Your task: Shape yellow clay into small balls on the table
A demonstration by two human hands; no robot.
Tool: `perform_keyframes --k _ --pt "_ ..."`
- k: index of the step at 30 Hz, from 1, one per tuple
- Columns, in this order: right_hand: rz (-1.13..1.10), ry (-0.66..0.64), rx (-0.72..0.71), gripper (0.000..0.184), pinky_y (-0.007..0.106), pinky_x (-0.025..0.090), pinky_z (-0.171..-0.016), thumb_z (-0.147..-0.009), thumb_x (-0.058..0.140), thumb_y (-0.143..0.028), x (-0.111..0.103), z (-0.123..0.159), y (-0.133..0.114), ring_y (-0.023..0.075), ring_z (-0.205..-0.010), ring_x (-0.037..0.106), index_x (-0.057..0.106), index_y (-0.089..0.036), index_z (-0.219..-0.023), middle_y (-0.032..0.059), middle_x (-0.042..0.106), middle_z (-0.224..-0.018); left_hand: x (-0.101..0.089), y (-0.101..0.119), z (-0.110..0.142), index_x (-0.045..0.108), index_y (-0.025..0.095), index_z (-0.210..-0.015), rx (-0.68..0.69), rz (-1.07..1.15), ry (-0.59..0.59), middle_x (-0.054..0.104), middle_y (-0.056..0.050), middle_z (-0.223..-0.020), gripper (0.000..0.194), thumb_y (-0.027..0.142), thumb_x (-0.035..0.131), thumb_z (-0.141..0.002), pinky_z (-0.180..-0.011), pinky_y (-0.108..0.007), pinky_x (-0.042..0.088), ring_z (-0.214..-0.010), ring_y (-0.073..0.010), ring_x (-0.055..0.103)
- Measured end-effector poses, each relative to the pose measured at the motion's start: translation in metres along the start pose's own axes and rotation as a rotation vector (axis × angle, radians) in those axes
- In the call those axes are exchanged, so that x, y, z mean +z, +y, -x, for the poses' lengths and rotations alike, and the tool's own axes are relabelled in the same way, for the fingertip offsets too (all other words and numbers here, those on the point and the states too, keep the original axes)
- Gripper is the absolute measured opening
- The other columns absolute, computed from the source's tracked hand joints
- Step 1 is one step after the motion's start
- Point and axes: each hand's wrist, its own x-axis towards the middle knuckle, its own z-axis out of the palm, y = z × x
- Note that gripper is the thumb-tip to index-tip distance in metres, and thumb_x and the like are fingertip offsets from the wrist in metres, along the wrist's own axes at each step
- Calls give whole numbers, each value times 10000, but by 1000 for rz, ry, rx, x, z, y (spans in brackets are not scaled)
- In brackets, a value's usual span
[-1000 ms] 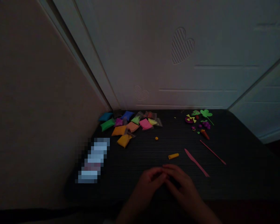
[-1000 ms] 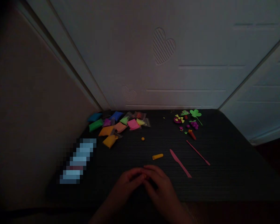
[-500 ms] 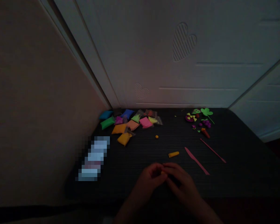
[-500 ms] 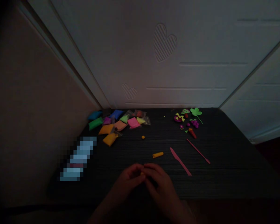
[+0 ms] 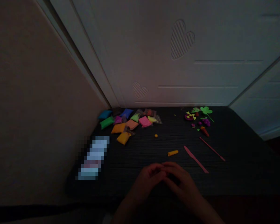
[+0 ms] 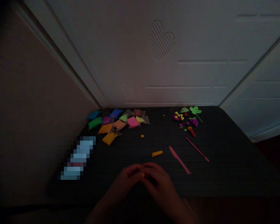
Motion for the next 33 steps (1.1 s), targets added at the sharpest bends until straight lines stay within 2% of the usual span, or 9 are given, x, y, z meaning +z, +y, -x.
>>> perform_keyframes --k 4,10,14,19,22,25,29,33 --pt "-22 -32 10 303 349 459 -900 -826 508 -241 -1 0 -2 180 -1043 548 566 -280 -1121 60 574 -1130 -1 -2 -1 666 147 -925 -37 72 -20 669 -68 -900 245 274 608 -723 -819 -312 411 -887 -207 576" --pt "-26 -60 44 340 343 444 -917 -834 503 -237 -2 0 -4 168 -1064 525 530 -313 -1164 43 559 -1142 -5 -6 -4 667 141 -842 -110 168 -12 664 -50 -829 164 222 635 -702 -751 -273 418 -791 -164 576" --pt "-20 -64 37 336 330 448 -907 -836 501 -243 -2 0 -5 165 -1060 526 531 -324 -1161 36 560 -1140 -7 -8 -5 630 151 -761 -83 170 -2 617 2 -715 100 218 656 -692 -666 -221 398 -678 -109 532" --pt "-46 -64 19 263 317 459 -882 -840 498 -235 -1 -1 -3 157 -1027 543 578 -301 -1082 40 570 -1117 -8 -9 -5 597 152 -721 -41 105 7 574 29 -663 125 250 665 -685 -629 -204 376 -637 -95 500" --pt "-73 -47 47 228 326 452 -889 -827 519 -233 0 0 -1 161 -1028 540 592 -277 -1039 43 575 -1099 -7 -7 -5 619 155 -742 -31 41 -8 603 19 -704 124 270 646 -703 -659 -217 392 -685 -113 528" --pt "-77 -27 74 241 324 440 -901 -817 536 -231 0 2 0 155 -1036 534 584 -285 -1048 33 572 -1104 -7 -4 -5 658 162 -848 -33 16 -37 652 -18 -836 163 273 610 -737 -751 -254 413 -811 -153 566" --pt "-67 -15 71 260 315 432 -907 -819 531 -216 0 2 0 146 -1040 528 567 -289 -1065 24 574 -1109 -5 -2 -4 665 174 -941 -62 103 -53 670 -47 -940 214 235 602 -745 -844 -302 409 -910 -185 580" --pt "-40 -9 92 242 314 439 -895 -819 527 -220 1 1 -3 149 -1026 535 570 -273 -1051 28 586 -1091 -3 -1 -4 656 162 -973 -96 221 -49 674 -62 -956 236 185 598 -746 -848 -288 415 -919 -176 589"
